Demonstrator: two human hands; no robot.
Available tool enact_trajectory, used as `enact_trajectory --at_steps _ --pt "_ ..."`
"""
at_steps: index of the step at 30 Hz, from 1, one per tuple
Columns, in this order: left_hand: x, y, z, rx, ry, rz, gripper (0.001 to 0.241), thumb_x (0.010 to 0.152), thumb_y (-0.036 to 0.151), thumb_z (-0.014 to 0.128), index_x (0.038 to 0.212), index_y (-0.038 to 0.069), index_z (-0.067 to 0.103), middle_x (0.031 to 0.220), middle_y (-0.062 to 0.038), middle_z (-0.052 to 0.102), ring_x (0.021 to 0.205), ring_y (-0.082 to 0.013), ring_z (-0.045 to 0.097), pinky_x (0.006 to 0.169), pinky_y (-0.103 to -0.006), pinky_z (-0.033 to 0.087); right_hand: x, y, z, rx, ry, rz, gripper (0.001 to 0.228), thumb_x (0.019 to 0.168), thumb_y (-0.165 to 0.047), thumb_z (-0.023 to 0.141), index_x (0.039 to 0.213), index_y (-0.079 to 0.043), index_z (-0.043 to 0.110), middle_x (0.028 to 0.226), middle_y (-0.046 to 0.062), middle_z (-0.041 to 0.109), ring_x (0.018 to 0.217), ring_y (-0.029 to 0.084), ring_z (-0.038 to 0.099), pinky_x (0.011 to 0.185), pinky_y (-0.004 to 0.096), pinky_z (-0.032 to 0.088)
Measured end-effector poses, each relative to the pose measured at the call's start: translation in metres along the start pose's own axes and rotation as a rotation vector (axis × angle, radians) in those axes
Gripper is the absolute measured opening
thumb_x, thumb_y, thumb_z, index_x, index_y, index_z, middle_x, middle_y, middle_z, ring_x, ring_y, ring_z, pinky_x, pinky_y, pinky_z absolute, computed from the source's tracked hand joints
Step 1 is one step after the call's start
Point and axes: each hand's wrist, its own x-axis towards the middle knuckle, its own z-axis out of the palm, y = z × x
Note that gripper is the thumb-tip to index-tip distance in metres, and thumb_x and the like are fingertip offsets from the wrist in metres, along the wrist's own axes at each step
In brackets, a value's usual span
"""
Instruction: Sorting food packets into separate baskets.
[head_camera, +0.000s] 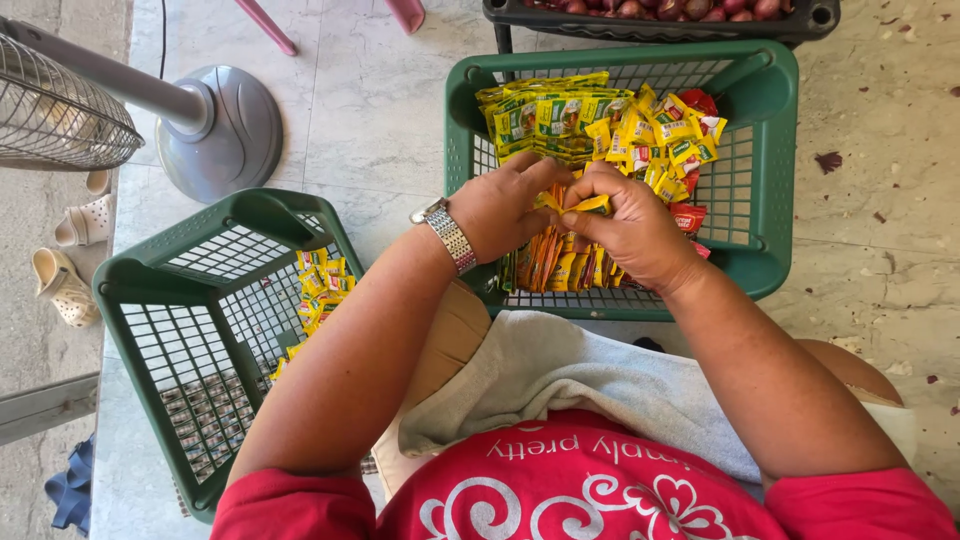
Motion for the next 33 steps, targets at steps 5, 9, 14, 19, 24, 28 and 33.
enact_trajectory --at_steps 5,9,14,19,24,28,33 --pt "0.000 -0.006 -0.003 -0.038 0.029 0.044 0.026 0.093 0.018 0.071 0.118 0.015 0.064 0.114 -0.010 0.069 0.104 -0.0332 0.070 0.085 -0.0431 0.058 0.001 -0.008 0.001 0.381 0.053 0.090 0.015 0.098 -0.004 0.062 0.111 -0.010 0.061 0.108 0.004 0.059 0.093 0.017 0.066 0.072 0.032 0.057" --pt "0.001 0.008 -0.013 -0.142 0.065 0.074 0.024 0.098 0.019 0.070 0.120 0.013 0.063 0.109 -0.011 0.072 0.098 -0.0314 0.073 0.083 -0.0402 0.059 0.005 0.009 -0.004 0.729 0.146 0.166 0.023 0.098 -0.015 0.052 0.119 -0.012 0.059 0.116 0.008 0.065 0.098 0.022 0.070 0.080 0.041 0.059" --pt "0.005 0.024 -0.015 -0.396 -0.072 -0.244 0.045 0.091 0.021 0.066 0.133 0.012 0.051 0.101 -0.012 0.072 0.066 -0.0320 0.073 0.062 -0.0387 0.059 0.000 0.040 0.015 0.691 0.127 -0.015 0.021 0.111 -0.021 0.057 0.131 -0.013 0.055 0.130 0.004 0.060 0.112 0.019 0.060 0.092 0.038 0.051" --pt "-0.002 -0.018 0.008 -0.145 -0.005 -0.057 0.031 0.100 0.024 0.075 0.120 0.008 0.057 0.092 -0.010 0.074 0.080 -0.0259 0.074 0.067 -0.0372 0.057 -0.006 0.020 0.040 0.754 0.093 -0.005 0.042 0.105 -0.039 0.053 0.142 -0.018 0.051 0.136 0.004 0.058 0.122 0.019 0.058 0.102 0.044 0.051" --pt "-0.018 0.010 -0.034 -0.359 -0.013 -0.207 0.028 0.097 0.012 0.066 0.125 0.009 0.061 0.093 -0.006 0.071 0.066 -0.0139 0.070 0.058 -0.0321 0.057 0.008 0.032 0.017 0.690 -0.075 -0.079 0.063 0.104 -0.047 0.055 0.158 -0.018 0.041 0.145 0.004 0.049 0.129 0.018 0.057 0.105 0.040 0.049" --pt "-0.070 -0.033 -0.058 -0.305 0.145 -0.306 0.029 0.098 0.011 0.069 0.124 0.005 0.058 0.093 -0.005 0.074 0.064 -0.0113 0.067 0.059 -0.0291 0.056 0.029 0.093 -0.041 0.196 0.268 0.182 0.048 0.099 -0.043 0.056 0.140 -0.018 0.055 0.141 0.000 0.056 0.113 0.015 0.064 0.085 0.035 0.054" --pt "-0.196 -0.112 -0.069 -0.666 0.408 -0.608 0.035 0.099 0.013 0.063 0.129 0.001 0.051 0.112 -0.008 0.070 0.081 -0.0117 0.068 0.066 -0.0264 0.060 0.041 0.185 -0.089 -0.610 0.488 -0.052 0.022 0.093 -0.023 0.075 0.108 -0.007 0.071 0.108 0.009 0.058 0.085 0.021 0.065 0.077 0.034 0.055"
